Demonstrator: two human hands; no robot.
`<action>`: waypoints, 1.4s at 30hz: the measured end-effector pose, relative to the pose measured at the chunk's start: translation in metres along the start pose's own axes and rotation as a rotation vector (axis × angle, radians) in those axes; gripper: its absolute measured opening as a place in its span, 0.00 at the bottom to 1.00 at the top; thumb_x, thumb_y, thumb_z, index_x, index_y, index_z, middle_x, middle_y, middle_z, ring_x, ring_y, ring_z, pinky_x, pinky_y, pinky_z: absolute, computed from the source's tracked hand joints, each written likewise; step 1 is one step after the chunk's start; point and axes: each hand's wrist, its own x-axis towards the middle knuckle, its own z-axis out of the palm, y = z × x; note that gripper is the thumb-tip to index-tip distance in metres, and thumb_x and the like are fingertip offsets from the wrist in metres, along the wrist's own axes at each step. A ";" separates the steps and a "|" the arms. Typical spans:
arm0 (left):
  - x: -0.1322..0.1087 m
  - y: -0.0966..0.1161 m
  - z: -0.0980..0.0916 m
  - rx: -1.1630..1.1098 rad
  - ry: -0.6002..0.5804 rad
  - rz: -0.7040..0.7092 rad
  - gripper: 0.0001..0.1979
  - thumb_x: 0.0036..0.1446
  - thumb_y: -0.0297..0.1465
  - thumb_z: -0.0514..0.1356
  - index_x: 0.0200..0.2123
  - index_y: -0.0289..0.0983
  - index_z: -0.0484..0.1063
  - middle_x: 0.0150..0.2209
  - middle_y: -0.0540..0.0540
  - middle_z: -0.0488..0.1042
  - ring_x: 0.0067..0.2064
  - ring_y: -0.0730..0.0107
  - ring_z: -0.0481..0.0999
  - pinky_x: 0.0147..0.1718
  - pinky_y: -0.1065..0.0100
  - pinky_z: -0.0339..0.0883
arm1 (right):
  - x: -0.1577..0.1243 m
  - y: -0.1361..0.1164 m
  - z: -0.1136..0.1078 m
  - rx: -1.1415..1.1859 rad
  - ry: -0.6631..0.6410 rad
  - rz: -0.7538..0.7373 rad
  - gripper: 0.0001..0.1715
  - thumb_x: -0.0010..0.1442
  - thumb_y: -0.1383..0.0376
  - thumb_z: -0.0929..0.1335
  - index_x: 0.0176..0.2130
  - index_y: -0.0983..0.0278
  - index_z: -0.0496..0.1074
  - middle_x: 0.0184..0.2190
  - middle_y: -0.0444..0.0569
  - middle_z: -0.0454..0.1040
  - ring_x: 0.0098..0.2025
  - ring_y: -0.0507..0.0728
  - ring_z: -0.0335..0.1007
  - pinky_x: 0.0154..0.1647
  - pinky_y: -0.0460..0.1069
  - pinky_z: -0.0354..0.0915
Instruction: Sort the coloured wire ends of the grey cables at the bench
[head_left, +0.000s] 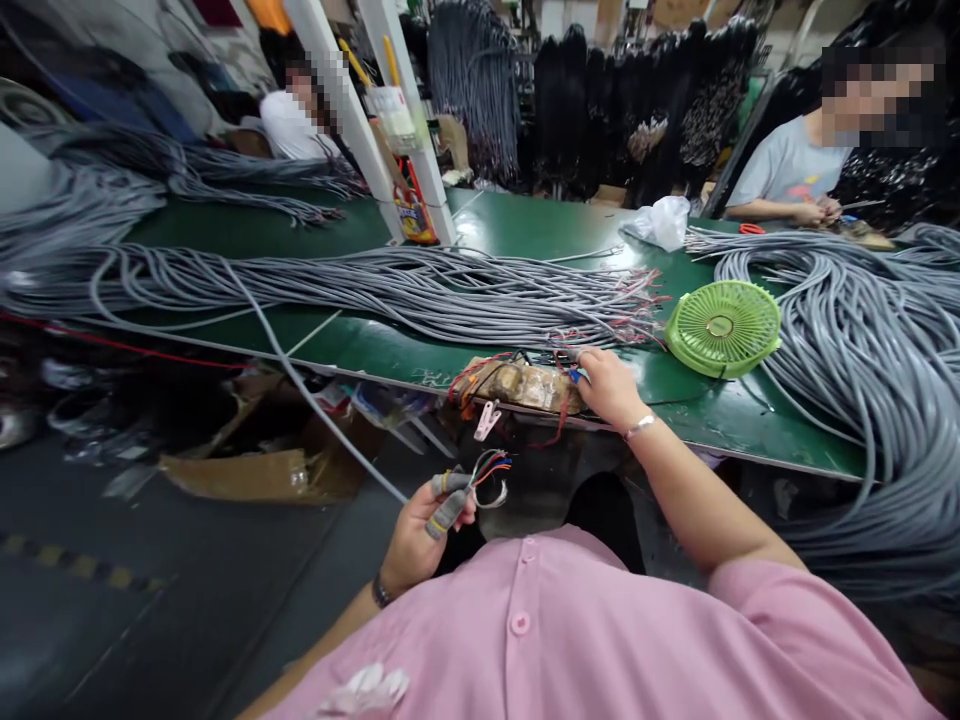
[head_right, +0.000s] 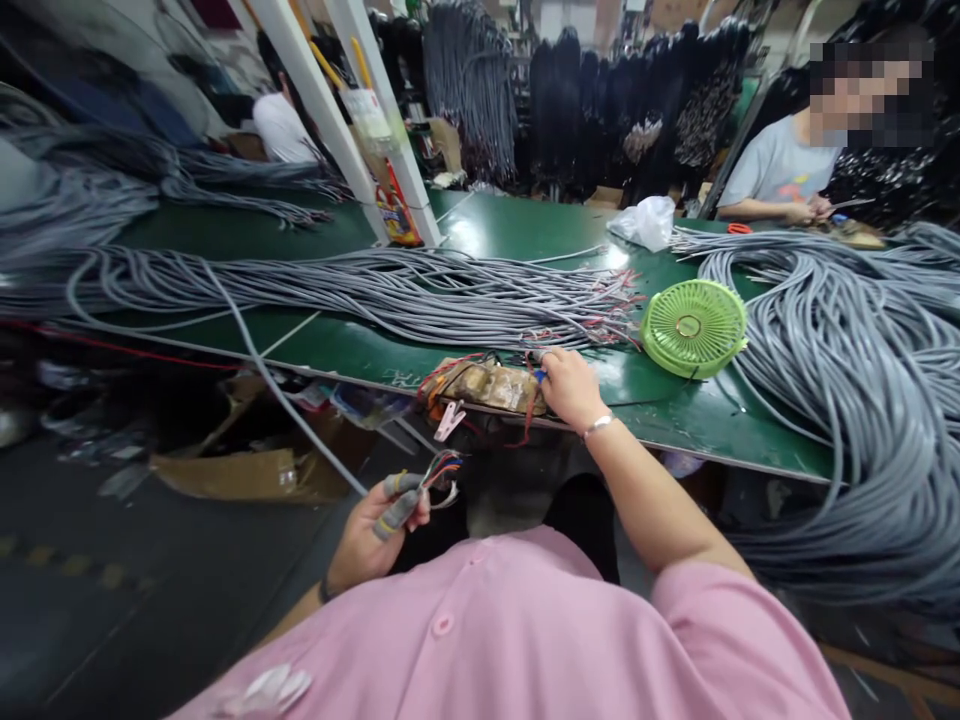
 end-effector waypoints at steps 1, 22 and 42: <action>-0.001 0.002 -0.001 -0.005 0.011 0.003 0.13 0.55 0.37 0.66 0.40 0.36 0.73 0.30 0.47 0.76 0.28 0.72 0.73 0.26 0.72 0.63 | 0.010 0.002 0.004 -0.029 -0.054 -0.011 0.13 0.62 0.69 0.63 0.45 0.65 0.73 0.48 0.55 0.75 0.47 0.60 0.66 0.49 0.52 0.61; 0.016 0.004 -0.022 -0.163 0.153 -0.091 0.15 0.52 0.37 0.68 0.39 0.35 0.72 0.28 0.48 0.75 0.26 0.75 0.71 0.23 0.74 0.60 | 0.046 0.018 0.004 -0.245 -0.234 0.078 0.16 0.64 0.60 0.61 0.44 0.61 0.75 0.41 0.53 0.77 0.42 0.59 0.71 0.38 0.50 0.59; 0.024 0.020 -0.045 -0.527 0.227 -0.299 0.13 0.49 0.32 0.66 0.35 0.35 0.66 0.22 0.51 0.70 0.16 0.81 0.63 0.15 0.79 0.43 | 0.150 -0.005 0.077 -0.255 -0.539 0.117 0.25 0.56 0.59 0.70 0.48 0.73 0.70 0.43 0.67 0.75 0.38 0.57 0.69 0.33 0.51 0.53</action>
